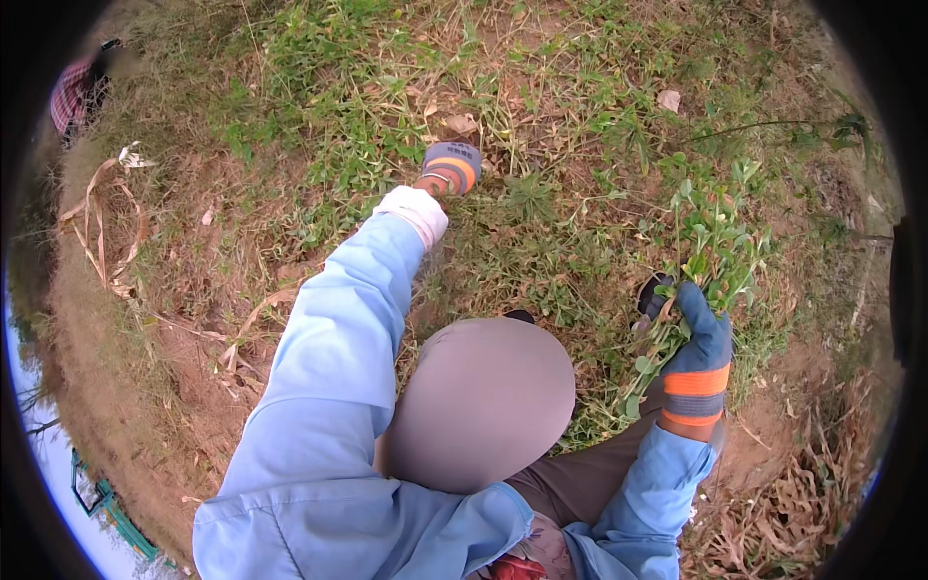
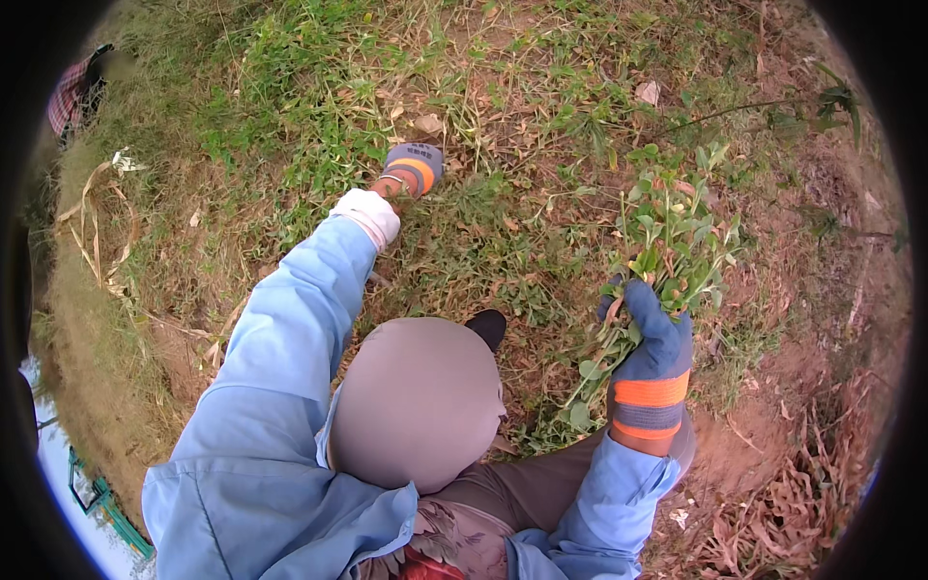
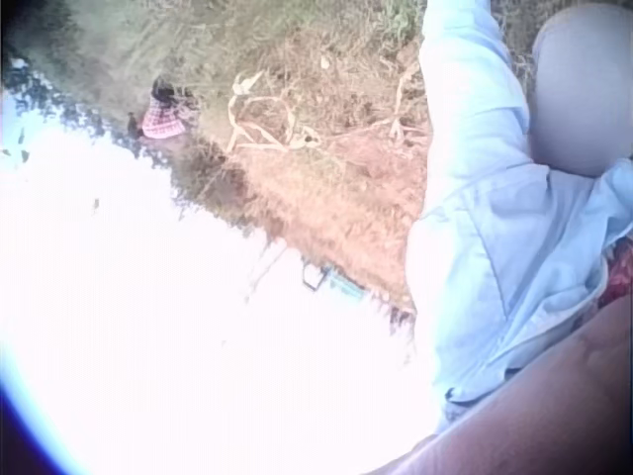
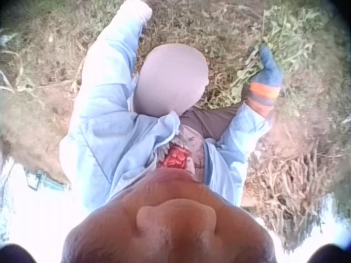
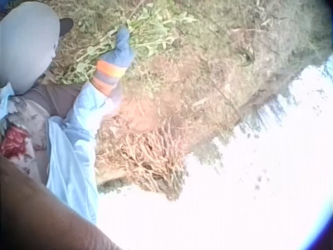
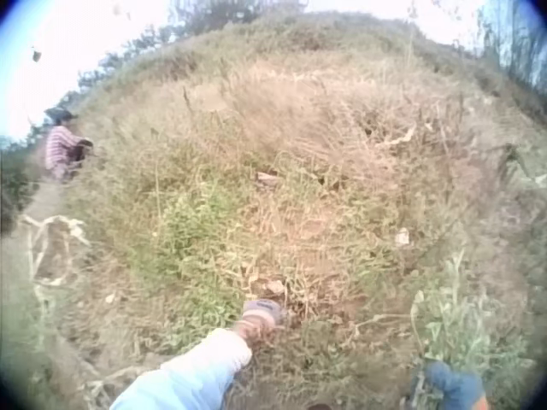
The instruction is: The person sits on the ground and pulls weeds from the soil by hand. They gather the uprooted plants into a bundle held in their left hand while continuing to pull more weeds with their right hand.
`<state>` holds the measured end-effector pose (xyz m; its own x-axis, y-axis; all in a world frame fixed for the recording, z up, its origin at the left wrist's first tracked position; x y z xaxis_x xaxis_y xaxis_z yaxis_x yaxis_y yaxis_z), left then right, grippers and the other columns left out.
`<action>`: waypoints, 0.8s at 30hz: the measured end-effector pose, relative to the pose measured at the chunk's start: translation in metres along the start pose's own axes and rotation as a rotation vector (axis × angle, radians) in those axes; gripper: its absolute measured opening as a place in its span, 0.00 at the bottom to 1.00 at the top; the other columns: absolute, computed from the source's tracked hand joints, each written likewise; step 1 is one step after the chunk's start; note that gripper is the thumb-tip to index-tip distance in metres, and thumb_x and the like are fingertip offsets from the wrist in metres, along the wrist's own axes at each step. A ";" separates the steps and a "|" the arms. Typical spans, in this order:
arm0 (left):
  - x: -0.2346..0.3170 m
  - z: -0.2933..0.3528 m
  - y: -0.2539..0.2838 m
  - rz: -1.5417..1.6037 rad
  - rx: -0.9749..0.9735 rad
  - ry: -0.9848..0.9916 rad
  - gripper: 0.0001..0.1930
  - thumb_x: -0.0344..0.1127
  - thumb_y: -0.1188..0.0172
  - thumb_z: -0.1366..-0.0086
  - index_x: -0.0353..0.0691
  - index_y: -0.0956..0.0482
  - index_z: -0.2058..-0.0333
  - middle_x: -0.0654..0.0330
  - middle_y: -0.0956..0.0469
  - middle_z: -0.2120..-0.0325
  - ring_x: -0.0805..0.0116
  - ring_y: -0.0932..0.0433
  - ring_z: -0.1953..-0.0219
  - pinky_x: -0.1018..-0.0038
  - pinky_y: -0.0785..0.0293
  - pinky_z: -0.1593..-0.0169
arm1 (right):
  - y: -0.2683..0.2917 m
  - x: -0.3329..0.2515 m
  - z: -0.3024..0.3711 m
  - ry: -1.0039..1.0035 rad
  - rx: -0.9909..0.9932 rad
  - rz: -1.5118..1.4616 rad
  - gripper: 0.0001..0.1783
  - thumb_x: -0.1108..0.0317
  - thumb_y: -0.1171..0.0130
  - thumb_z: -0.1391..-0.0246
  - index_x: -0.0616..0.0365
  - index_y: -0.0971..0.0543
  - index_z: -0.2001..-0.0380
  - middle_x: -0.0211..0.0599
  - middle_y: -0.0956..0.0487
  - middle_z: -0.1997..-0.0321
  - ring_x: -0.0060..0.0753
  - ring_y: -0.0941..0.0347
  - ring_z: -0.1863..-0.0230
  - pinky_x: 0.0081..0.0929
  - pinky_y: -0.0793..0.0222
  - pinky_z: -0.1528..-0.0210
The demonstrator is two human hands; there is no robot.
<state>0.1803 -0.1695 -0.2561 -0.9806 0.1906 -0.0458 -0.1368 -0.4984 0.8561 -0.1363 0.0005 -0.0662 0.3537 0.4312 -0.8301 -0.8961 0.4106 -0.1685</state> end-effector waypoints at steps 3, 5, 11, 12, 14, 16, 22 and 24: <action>-0.041 0.036 0.019 -0.014 0.088 0.012 0.12 0.35 0.49 0.48 0.47 0.26 0.63 0.53 0.25 0.65 0.55 0.26 0.63 0.65 0.30 0.63 | -0.007 -0.004 0.004 0.027 -0.073 -0.062 0.15 0.73 0.46 0.57 0.67 0.30 0.63 0.39 0.26 0.69 0.32 0.28 0.70 0.28 0.29 0.69; -0.074 0.062 0.029 -0.014 0.148 0.044 0.13 0.37 0.50 0.47 0.47 0.28 0.61 0.53 0.26 0.64 0.54 0.27 0.61 0.66 0.30 0.62 | -0.004 0.000 -0.002 0.039 -0.121 -0.077 0.15 0.73 0.46 0.57 0.66 0.30 0.63 0.38 0.26 0.69 0.31 0.28 0.71 0.27 0.29 0.69; -0.115 0.136 0.072 0.584 0.512 0.157 0.15 0.45 0.55 0.41 0.41 0.25 0.69 0.54 0.24 0.74 0.54 0.27 0.71 0.65 0.33 0.66 | -0.022 0.002 0.008 0.028 -0.183 -0.048 0.13 0.71 0.45 0.56 0.65 0.28 0.65 0.37 0.25 0.69 0.30 0.28 0.67 0.25 0.31 0.67; -0.106 0.143 0.077 0.638 0.556 0.131 0.15 0.45 0.56 0.41 0.40 0.25 0.71 0.54 0.24 0.76 0.55 0.27 0.73 0.67 0.33 0.67 | -0.019 0.001 0.004 0.109 -0.194 0.017 0.13 0.70 0.45 0.56 0.66 0.28 0.66 0.38 0.25 0.71 0.31 0.28 0.71 0.26 0.30 0.69; -0.099 0.160 0.090 0.831 0.668 0.081 0.16 0.44 0.55 0.40 0.38 0.26 0.74 0.56 0.25 0.79 0.61 0.28 0.76 0.69 0.34 0.69 | -0.012 0.003 -0.009 0.268 -0.217 0.145 0.13 0.67 0.45 0.56 0.67 0.27 0.69 0.38 0.25 0.75 0.31 0.28 0.77 0.27 0.29 0.72; -0.101 0.178 0.102 1.118 0.799 0.027 0.17 0.44 0.55 0.40 0.36 0.27 0.77 0.59 0.26 0.83 0.68 0.30 0.78 0.73 0.34 0.70 | -0.017 0.007 -0.010 0.222 -0.244 0.070 0.13 0.67 0.46 0.56 0.66 0.27 0.69 0.38 0.26 0.77 0.32 0.29 0.77 0.27 0.29 0.73; -0.104 0.234 0.153 1.567 0.928 0.026 0.16 0.43 0.53 0.39 0.42 0.32 0.82 0.70 0.37 0.86 0.80 0.43 0.83 0.82 0.47 0.78 | -0.041 0.006 0.008 0.064 -0.355 -0.107 0.14 0.67 0.44 0.56 0.66 0.28 0.67 0.40 0.26 0.77 0.35 0.28 0.77 0.31 0.29 0.72; -0.099 0.250 0.165 1.657 0.954 0.054 0.15 0.43 0.53 0.39 0.43 0.33 0.82 0.70 0.38 0.86 0.80 0.44 0.83 0.81 0.49 0.78 | -0.044 0.007 0.007 0.102 -0.457 -0.118 0.14 0.69 0.46 0.56 0.69 0.28 0.67 0.42 0.25 0.72 0.35 0.27 0.76 0.30 0.29 0.74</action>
<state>0.2896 -0.0590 0.0188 -0.0334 0.0485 0.9983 0.8982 0.4395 0.0087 -0.0925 -0.0091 -0.0613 0.4523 0.3123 -0.8354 -0.8857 0.0470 -0.4619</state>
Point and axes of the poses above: each hand's wrist, its own z-axis away from the middle knuckle, its own y-axis out of the back of the hand, x = y × z, the point moved 10 cm from there along -z, towards the middle knuckle
